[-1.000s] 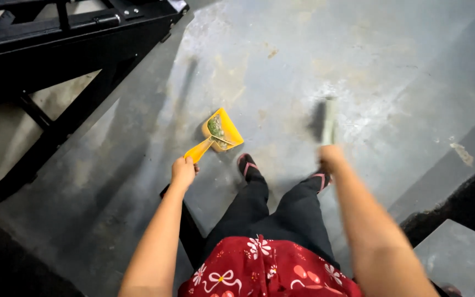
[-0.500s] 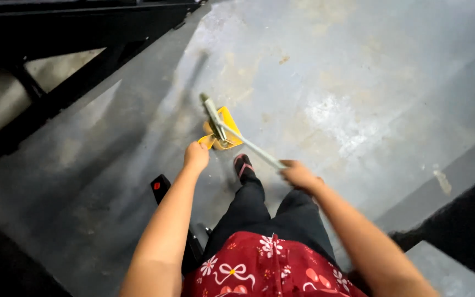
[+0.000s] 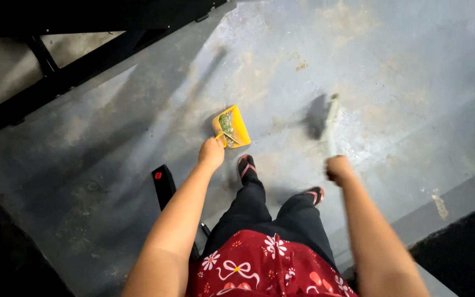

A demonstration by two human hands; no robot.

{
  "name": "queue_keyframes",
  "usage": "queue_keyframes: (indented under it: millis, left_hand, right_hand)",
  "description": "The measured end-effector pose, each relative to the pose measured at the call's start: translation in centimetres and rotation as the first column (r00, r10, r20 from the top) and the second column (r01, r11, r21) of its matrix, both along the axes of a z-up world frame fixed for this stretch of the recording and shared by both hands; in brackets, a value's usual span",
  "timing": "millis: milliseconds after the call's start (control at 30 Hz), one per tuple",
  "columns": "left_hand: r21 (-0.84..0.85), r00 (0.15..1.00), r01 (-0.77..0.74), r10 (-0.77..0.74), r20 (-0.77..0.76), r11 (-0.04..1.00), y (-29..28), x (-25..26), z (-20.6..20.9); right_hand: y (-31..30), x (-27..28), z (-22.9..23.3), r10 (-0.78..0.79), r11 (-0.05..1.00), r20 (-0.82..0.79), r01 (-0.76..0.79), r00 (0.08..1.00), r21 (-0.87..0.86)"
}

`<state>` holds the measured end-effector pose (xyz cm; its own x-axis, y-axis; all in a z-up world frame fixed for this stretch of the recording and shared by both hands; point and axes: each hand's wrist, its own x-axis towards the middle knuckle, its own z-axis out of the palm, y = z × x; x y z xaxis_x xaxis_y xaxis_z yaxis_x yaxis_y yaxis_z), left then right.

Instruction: Sweeping the gym floor using a squeegee and a dustpan.

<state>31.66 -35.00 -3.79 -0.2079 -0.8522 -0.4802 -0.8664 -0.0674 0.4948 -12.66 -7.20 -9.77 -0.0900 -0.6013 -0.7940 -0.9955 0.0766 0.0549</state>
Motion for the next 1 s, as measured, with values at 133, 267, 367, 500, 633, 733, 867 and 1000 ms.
queue_keyframes:
  millis: [133, 267, 367, 500, 633, 733, 867, 1000]
  left_hand:
    - [0.024, 0.999, -0.033, 0.033, -0.006, 0.999, -0.5, -0.2, 0.4]
    - [0.014, 0.999, -0.052, 0.052, -0.008, 0.999, -0.8, -0.2, 0.8]
    - [0.007, 0.998, -0.060, 0.061, -0.010, 0.998, -0.9, 0.1, 1.0]
    - [0.020, 0.999, -0.044, 0.044, -0.013, 0.999, -0.7, 1.3, 0.0]
    - [0.027, 0.997, -0.072, 0.072, 0.009, 0.997, -0.6, 1.5, 0.4]
    - [0.017, 0.993, -0.115, 0.115, -0.010, 0.993, -0.4, 1.2, 0.7]
    - [0.080, 0.974, -0.215, 0.220, -0.054, 0.973, 0.1, 0.9, 1.2]
    - [0.043, 0.990, -0.125, 0.127, -0.062, 0.991, -0.3, 1.5, 1.0]
  right_hand:
    - [-7.0, 14.6, 6.0, -0.939, 0.237, 0.283, 0.964, 0.195, 0.121]
    - [-9.8, 21.0, 13.2, -0.884, 0.364, 0.384, 0.907, 0.265, 0.211]
    - [-9.9, 19.5, 17.4, -0.874, 0.273, 0.472, 0.918, 0.113, 0.288]
    - [-7.2, 15.7, 21.6, -0.823, 0.194, 0.564, 0.899, -0.068, 0.392]
    - [-6.1, 12.7, 26.7, -0.844, 0.187, 0.536, 0.918, -0.032, 0.349]
    - [-5.3, 9.4, 27.6, -0.818, 0.142, 0.569, 0.932, -0.079, 0.333]
    - [-4.2, 3.1, 25.0, -0.838, -0.052, 0.471, 0.899, -0.276, 0.435]
    - [-2.5, -5.6, 18.0, -0.907, 0.301, 0.356, 0.938, 0.227, 0.170]
